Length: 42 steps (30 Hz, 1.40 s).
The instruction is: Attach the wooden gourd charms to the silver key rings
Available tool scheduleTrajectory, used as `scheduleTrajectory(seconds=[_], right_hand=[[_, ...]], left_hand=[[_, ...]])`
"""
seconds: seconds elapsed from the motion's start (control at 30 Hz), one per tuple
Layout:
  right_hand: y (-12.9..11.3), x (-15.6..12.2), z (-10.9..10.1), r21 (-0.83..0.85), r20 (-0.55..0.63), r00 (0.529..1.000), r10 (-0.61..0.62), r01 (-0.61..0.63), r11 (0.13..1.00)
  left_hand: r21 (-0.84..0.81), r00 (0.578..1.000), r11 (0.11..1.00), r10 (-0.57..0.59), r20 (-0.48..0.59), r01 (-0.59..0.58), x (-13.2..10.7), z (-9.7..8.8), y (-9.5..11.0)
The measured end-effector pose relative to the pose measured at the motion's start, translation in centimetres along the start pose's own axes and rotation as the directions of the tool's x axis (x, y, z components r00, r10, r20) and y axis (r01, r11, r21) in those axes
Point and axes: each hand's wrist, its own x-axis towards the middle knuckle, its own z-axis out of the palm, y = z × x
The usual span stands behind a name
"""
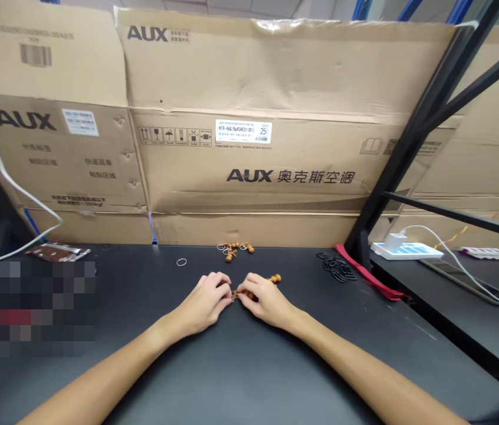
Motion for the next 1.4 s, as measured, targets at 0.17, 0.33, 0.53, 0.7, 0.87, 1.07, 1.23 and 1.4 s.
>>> scheduleTrajectory(seconds=[0.17, 0.33, 0.53, 0.7, 0.87, 1.07, 1.23, 1.4], right_hand=[[0.0, -0.02, 0.04, -0.028, -0.001, 0.999, 0.05, -0.05, 0.998], [-0.28, -0.29, 0.17, -0.003, 0.04, 0.999, -0.006, 0.006, 1.0], [-0.18, -0.08, 0.25, -0.072, 0.007, 0.999, 0.044, -0.043, 0.996], [-0.18, 0.09, -0.21, -0.098, 0.005, 0.999, 0.049, -0.049, 0.994], [-0.15, -0.22, -0.5, -0.037, 0.053, 0.998, 0.018, -0.016, 0.999], [0.14, -0.4, 0.1, 0.035, 0.015, 0.999, 0.044, -0.044, 0.998], [0.14, -0.25, 0.17, 0.049, -0.011, 0.998, 0.067, -0.067, 0.997], [-0.1, -0.26, -0.15, 0.067, 0.034, 0.999, 0.012, -0.014, 0.998]], left_hand=[[-0.022, 1.0, 1.0, 0.012, -0.009, -0.013, -0.06, -0.13, 0.01], [0.02, 0.999, 1.0, 0.016, -0.044, -0.015, -0.06, -0.23, 0.23], [0.092, 0.999, 0.995, 0.051, -0.017, -0.049, 0.1, -0.2, 0.4], [0.086, 0.999, 0.995, 0.048, -0.024, -0.046, 0.03, -0.35, 0.52], [0.142, 0.997, 0.988, -0.053, -0.055, 0.06, -0.03, -0.22, 0.2], [0.186, 0.989, 0.976, -0.088, -0.122, 0.11, -0.04, 0.16, -0.4], [0.143, 0.992, 0.988, -0.033, -0.123, 0.051, 0.01, 0.3, -0.36], [0.123, 0.99, 0.99, -0.052, -0.133, 0.069, 0.01, 0.49, -0.24]])
